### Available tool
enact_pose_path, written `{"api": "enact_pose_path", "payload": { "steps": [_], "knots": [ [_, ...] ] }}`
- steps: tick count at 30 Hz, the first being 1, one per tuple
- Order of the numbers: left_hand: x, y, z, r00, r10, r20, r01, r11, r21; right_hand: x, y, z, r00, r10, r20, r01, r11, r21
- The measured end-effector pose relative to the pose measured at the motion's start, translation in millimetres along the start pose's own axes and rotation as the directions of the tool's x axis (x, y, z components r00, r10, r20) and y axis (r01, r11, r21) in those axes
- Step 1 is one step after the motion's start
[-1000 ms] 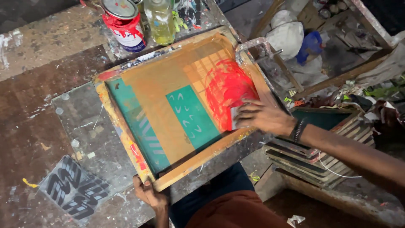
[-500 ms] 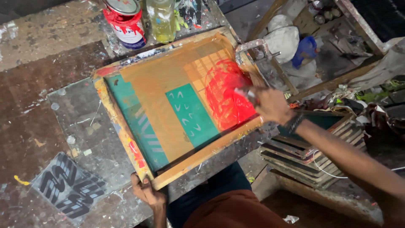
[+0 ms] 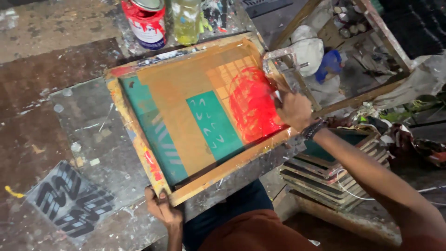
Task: The person pours red ink from a can onto a wooden screen printing frame and uses a squeegee to spread the ink evenly across the surface. They also add a liquid from a bottle to the ink mixture during the process.
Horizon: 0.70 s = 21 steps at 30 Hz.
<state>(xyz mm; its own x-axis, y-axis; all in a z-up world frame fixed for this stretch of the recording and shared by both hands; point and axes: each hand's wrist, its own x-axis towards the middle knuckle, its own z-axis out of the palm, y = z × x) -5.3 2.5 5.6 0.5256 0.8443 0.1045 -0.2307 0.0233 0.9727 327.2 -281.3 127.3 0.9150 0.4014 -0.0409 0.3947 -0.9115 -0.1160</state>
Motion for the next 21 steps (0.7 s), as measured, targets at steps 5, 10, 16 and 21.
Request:
{"api": "enact_pose_path", "payload": {
  "steps": [5, 10, 16, 21],
  "knots": [
    [0, 2, 3, 1.0, 0.009, -0.014, -0.009, 0.999, 0.045, -4, 17, 20, 0.998, -0.022, -0.063, 0.008, 0.979, -0.202],
    [-2, -4, -1, 0.999, -0.048, -0.015, 0.048, 0.999, 0.002, -8, -29, -22, 0.985, 0.113, 0.132, -0.125, 0.988, 0.089],
    [1, 1, 2, 1.0, -0.016, 0.014, 0.016, 1.0, -0.02, 5, 70, 55, 0.963, -0.211, -0.165, 0.116, 0.883, -0.455],
    [-2, -1, 3, 0.999, -0.03, -0.029, 0.03, 0.999, -0.02, -12, 10, 11, 0.998, 0.06, -0.019, -0.063, 0.939, -0.339]
  ]
}}
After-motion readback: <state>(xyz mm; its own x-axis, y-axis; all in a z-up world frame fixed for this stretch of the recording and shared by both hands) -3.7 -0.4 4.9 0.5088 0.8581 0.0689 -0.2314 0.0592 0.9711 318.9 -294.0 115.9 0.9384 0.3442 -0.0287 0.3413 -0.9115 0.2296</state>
